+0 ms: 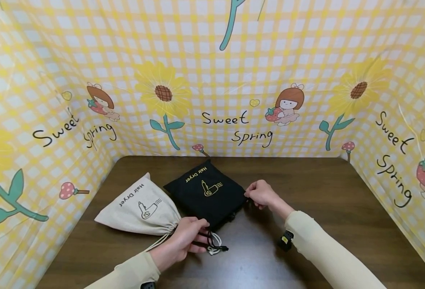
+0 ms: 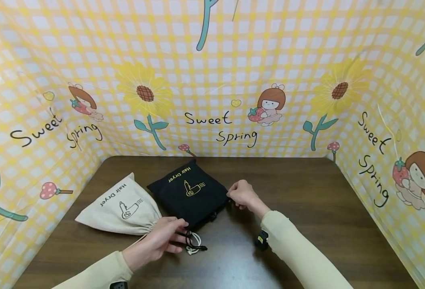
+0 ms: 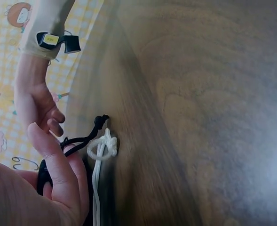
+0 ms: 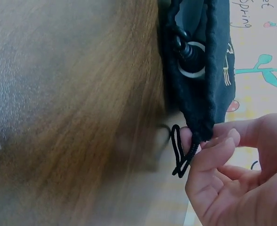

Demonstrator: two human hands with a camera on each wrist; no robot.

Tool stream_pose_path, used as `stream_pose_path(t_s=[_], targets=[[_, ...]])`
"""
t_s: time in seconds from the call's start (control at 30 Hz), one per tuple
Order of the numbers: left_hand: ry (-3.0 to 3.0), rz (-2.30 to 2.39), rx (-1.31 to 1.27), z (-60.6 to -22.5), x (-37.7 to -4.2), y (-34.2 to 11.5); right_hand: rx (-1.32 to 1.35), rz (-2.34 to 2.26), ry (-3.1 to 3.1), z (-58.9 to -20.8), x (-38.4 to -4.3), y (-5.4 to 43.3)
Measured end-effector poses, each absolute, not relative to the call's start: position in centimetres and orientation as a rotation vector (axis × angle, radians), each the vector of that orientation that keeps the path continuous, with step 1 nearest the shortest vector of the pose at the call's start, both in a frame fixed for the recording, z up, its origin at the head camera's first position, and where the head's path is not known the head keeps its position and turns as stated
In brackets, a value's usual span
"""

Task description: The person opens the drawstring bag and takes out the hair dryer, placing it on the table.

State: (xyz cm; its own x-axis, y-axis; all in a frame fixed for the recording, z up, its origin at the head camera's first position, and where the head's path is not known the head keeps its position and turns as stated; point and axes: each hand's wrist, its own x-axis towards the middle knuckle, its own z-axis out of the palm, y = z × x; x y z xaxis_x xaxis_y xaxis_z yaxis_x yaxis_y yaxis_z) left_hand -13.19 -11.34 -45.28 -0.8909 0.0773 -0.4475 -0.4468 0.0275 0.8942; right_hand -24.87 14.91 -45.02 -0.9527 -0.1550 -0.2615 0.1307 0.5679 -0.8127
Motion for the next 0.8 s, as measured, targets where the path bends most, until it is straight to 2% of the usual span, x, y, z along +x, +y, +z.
stream_pose_path(t_s=[0.37,0.8], targets=[[1.947,1.884,-0.256,-45.5,-13.1,-9.6,0.012,-1.455,2.554,-44.9,-24.3,16.2],[1.862,1.932,-0.244,-45.6,-13.5,-8.1,0.088,-1.53,2.641,-44.4,-23.6,17.8]])
